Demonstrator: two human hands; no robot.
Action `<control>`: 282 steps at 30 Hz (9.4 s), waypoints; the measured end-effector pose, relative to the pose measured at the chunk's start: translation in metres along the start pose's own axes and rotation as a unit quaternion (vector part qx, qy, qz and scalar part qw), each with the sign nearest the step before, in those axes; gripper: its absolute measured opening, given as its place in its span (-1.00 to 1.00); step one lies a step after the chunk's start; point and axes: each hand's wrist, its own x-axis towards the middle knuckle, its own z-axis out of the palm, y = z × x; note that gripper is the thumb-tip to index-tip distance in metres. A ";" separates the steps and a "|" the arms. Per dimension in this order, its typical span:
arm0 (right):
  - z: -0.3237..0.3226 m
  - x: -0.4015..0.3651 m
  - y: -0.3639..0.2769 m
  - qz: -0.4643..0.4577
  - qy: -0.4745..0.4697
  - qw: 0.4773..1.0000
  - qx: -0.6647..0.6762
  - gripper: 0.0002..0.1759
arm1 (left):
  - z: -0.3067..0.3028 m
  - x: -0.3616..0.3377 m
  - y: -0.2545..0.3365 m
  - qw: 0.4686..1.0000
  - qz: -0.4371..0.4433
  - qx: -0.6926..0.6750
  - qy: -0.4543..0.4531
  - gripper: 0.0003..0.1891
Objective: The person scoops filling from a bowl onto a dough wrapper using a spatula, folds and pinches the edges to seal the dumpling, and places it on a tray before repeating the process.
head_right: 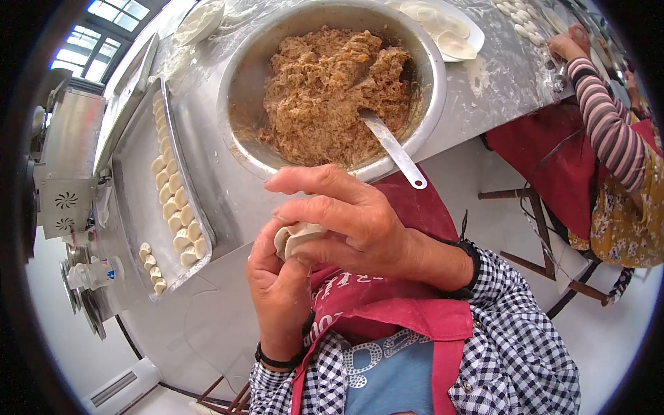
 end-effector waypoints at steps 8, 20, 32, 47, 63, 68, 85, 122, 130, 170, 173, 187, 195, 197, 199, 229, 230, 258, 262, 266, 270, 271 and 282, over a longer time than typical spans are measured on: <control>-0.003 -0.007 0.014 -0.032 -0.032 0.997 0.061 -0.82 | 0.003 0.006 0.002 0.998 -0.015 -0.056 -0.007 -0.53; -0.003 -0.005 0.013 -0.039 -0.007 0.999 0.033 -0.83 | 0.006 0.004 -0.003 0.999 0.023 -0.033 0.028 -0.56; -0.006 -0.002 0.007 -0.024 -0.018 0.999 0.012 -0.80 | 0.008 0.004 0.005 1.000 -0.004 0.010 0.016 -0.52; 0.000 -0.008 0.011 -0.034 -0.005 0.999 -0.002 -0.85 | 0.004 0.008 -0.002 0.989 -0.052 -0.137 0.010 -0.51; -0.004 -0.002 0.005 -0.041 -0.038 0.998 -0.029 -0.84 | 0.009 0.006 0.002 0.992 0.050 0.106 0.038 -0.53; -0.003 -0.009 0.012 -0.041 -0.023 0.999 0.004 -0.84 | 0.007 0.009 -0.003 0.998 0.021 0.048 0.036 -0.56; -0.006 -0.007 0.012 -0.056 -0.049 0.996 -0.049 -0.85 | 0.004 0.005 -0.008 0.960 0.096 0.260 0.040 -0.54; -0.004 -0.005 0.008 -0.051 -0.059 0.994 -0.081 -0.90 | 0.007 0.009 -0.012 0.943 0.132 0.304 0.036 -0.52; -0.012 0.001 0.003 -0.021 -0.093 0.994 -0.061 -0.85 | 0.010 0.007 -0.007 0.960 0.103 0.256 0.038 -0.44; -0.019 -0.003 0.006 -0.010 -0.121 0.992 0.033 -0.74 | -0.007 0.010 -0.001 0.975 -0.118 -0.178 -0.054 -0.61; -0.018 -0.006 0.008 -0.004 -0.106 0.993 0.046 -0.80 | -0.005 0.010 0.001 0.973 -0.131 -0.186 -0.041 -0.59; -0.012 -0.009 0.004 0.030 -0.049 0.998 0.037 -0.83 | -0.006 0.010 -0.004 0.973 -0.115 -0.195 -0.042 -0.53; -0.010 -0.010 0.007 0.025 -0.045 0.998 0.043 -0.85 | -0.004 0.011 -0.002 0.967 -0.115 -0.223 -0.047 -0.59; -0.012 -0.009 0.007 0.017 -0.052 0.998 0.035 -0.85 | -0.004 0.011 -0.003 0.968 -0.101 -0.225 -0.055 -0.62; -0.012 -0.008 0.006 0.009 -0.060 0.998 0.026 -0.86 | -0.002 0.011 -0.001 0.969 -0.109 -0.217 -0.042 -0.63; -0.018 -0.007 0.011 -0.018 -0.131 0.989 0.071 -0.81 | -0.003 0.009 -0.003 0.964 -0.137 -0.227 -0.025 -0.53; -0.016 -0.008 0.012 -0.021 -0.124 0.989 0.076 -0.81 | -0.002 0.009 -0.002 0.964 -0.135 -0.230 -0.015 -0.54; -0.012 -0.011 0.011 0.016 -0.112 0.985 0.127 -0.78 | -0.001 0.006 0.002 0.981 -0.118 -0.151 -0.040 -0.51; -0.013 -0.010 0.011 -0.002 -0.118 0.987 0.110 -0.79 | -0.003 0.006 0.000 0.980 -0.117 -0.156 -0.047 -0.52; -0.006 -0.009 0.002 0.046 -0.082 0.991 0.093 -0.84 | -0.004 0.005 0.000 0.978 -0.101 -0.178 -0.038 -0.50; -0.009 -0.010 0.005 0.032 -0.097 0.991 0.088 -0.80 | -0.002 0.007 0.002 0.980 -0.105 -0.164 -0.044 -0.53; -0.010 -0.011 0.008 0.032 -0.097 0.991 0.089 -0.80 | 0.000 0.008 0.003 0.979 -0.108 -0.166 -0.045 -0.53; -0.010 -0.013 0.007 0.036 -0.090 0.989 0.115 -0.79 | -0.008 0.009 -0.005 0.967 -0.107 -0.219 -0.075 -0.57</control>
